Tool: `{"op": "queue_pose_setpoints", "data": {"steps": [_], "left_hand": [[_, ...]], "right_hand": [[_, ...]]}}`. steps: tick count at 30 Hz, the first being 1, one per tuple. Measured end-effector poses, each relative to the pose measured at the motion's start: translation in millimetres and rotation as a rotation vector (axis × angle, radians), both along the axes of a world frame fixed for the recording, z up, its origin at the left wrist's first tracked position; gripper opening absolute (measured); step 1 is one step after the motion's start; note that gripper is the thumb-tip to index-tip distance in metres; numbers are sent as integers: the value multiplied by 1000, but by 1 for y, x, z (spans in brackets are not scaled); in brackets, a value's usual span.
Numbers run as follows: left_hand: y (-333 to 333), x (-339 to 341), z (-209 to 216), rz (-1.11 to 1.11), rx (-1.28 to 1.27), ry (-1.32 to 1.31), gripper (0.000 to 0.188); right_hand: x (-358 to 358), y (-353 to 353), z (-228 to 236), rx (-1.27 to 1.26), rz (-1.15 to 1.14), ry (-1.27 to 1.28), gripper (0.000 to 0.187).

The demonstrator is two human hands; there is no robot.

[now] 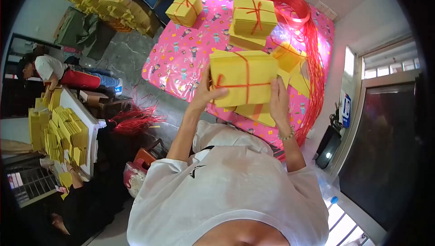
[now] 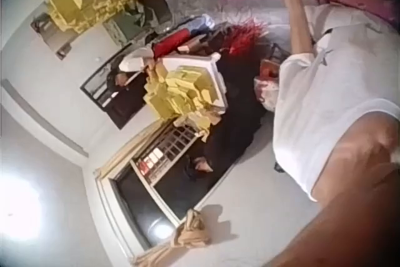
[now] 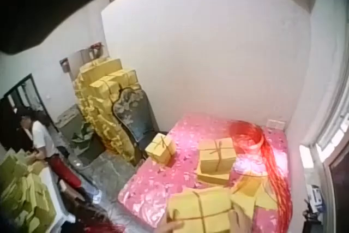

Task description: Sorting and stacking sheets of joss paper into bundles for ritual use.

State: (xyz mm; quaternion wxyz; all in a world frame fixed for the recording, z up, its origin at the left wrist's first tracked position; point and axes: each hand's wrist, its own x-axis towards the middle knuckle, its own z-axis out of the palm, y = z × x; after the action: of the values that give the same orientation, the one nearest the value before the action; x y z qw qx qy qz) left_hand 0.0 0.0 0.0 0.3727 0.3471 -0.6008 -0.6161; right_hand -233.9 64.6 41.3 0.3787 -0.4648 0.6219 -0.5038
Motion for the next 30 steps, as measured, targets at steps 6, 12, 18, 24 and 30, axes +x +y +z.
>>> {"op": "queue_pose_setpoints", "data": {"steps": [6, 12, 18, 24, 30], "left_hand": [[-30, 61, -23, 408, 529, 655, 62], [-105, 130, -73, 617, 565, 718, 57], [-189, 167, -124, 662, 613, 647, 62], [-232, 179, -164, 659, 654, 614, 67], [-247, 159, -151, 639, 649, 629, 73]], "right_hand": [[38, -35, -17, -144, 196, 77, 40], [47, -11, -28, -37, 274, 287, 24], [41, 7, -37, 66, 224, 306, 21], [44, 10, -33, 116, 179, 360, 21], [50, 6, -33, 125, 163, 434, 21]]}}
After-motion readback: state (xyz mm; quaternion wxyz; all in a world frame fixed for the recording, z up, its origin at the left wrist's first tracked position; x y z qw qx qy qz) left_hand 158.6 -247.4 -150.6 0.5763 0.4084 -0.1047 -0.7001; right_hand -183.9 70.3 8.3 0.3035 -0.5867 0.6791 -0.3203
